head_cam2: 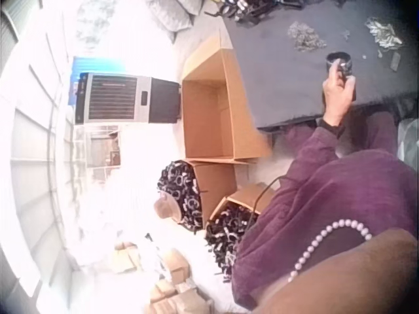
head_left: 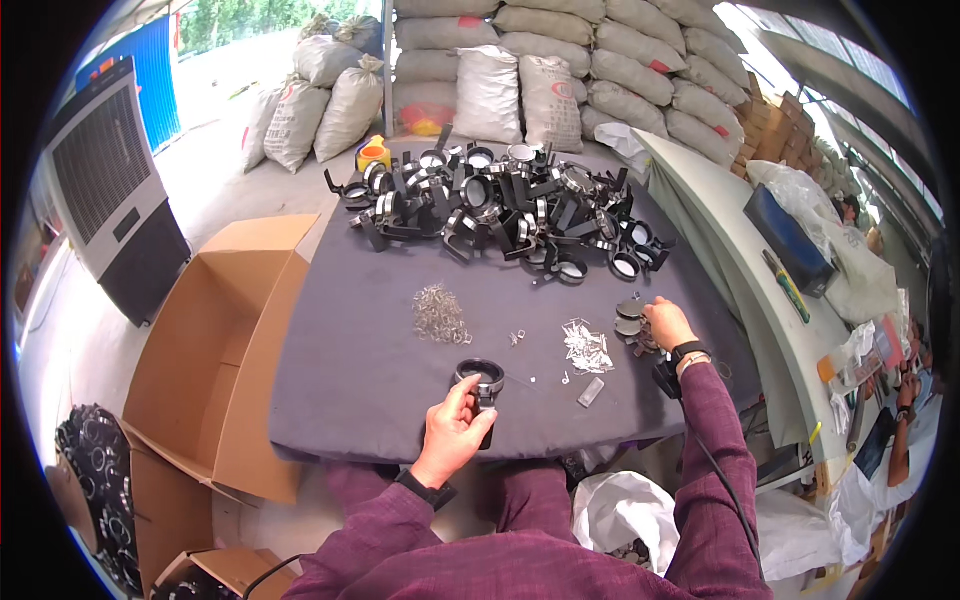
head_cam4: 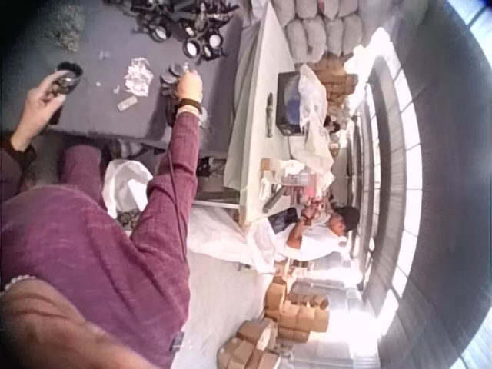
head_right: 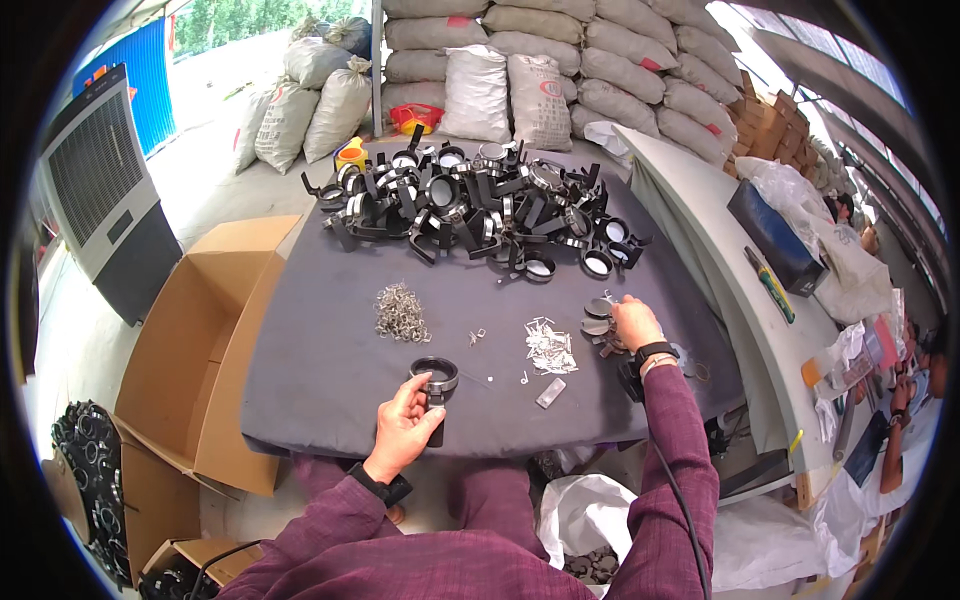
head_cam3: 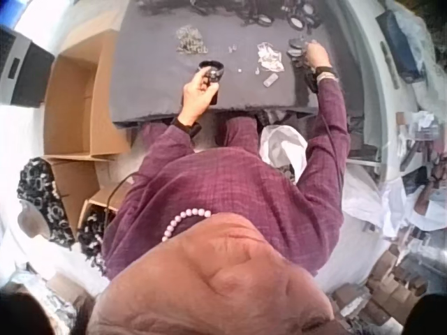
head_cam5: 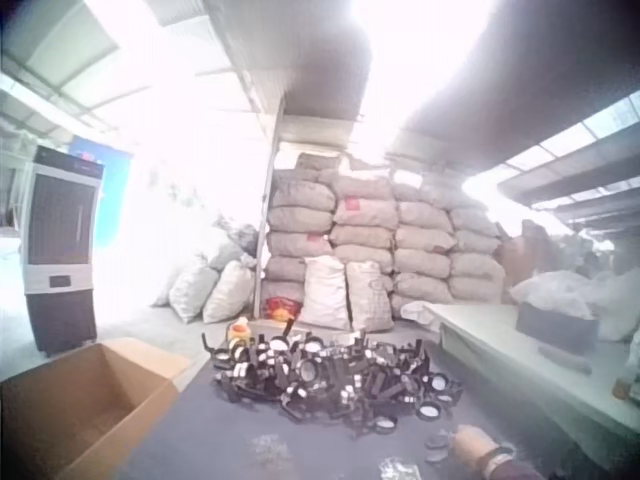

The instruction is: Assembling small metal and plastic components into larger circular frame assemblies.

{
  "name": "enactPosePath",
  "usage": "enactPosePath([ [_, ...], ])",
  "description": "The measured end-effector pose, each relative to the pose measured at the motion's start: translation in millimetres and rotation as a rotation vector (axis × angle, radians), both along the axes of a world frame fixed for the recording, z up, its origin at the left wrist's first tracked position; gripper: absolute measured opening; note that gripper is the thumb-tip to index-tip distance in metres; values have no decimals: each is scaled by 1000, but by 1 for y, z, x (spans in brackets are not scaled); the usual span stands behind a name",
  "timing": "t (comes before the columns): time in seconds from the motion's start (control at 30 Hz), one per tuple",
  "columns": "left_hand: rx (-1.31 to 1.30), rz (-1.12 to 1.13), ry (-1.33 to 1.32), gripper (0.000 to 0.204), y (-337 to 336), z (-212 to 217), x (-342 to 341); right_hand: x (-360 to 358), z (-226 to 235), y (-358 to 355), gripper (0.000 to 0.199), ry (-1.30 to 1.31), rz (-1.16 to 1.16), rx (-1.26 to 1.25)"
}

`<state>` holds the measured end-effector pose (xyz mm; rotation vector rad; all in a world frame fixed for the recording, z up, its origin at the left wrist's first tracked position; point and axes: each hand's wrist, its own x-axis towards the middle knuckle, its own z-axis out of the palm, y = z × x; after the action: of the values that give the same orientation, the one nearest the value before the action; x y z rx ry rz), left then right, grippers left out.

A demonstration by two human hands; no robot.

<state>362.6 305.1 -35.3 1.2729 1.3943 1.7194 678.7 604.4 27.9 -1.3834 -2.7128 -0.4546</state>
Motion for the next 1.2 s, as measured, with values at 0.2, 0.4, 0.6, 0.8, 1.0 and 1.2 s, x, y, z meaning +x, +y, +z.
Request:
enactPosePath([
  [0.2, 13, -4, -6, 48, -1, -1, -3, -1, 2, -21, 8, 404, 34, 183],
  [0.4, 16, -17, 5, 47, 1, 0, -8, -21, 21, -125, 10, 371, 115, 307],
  [0.6, -62, -195, -279, 56, 3, 10, -10, -23, -38, -201, 11, 308, 173, 140],
  [0.8, -85, -250, -410, 62, -4, 10, -9, -25, -42, -203, 16, 553, 183, 111],
  [1.0, -38, -234, -325, 63, -1, 6, -6, -64, -13, -200, 12, 671, 249, 292],
  [1.2, -48, -171, -224, 73, -2, 4, -10, -179, 2, -215, 13, 927, 496, 15],
])
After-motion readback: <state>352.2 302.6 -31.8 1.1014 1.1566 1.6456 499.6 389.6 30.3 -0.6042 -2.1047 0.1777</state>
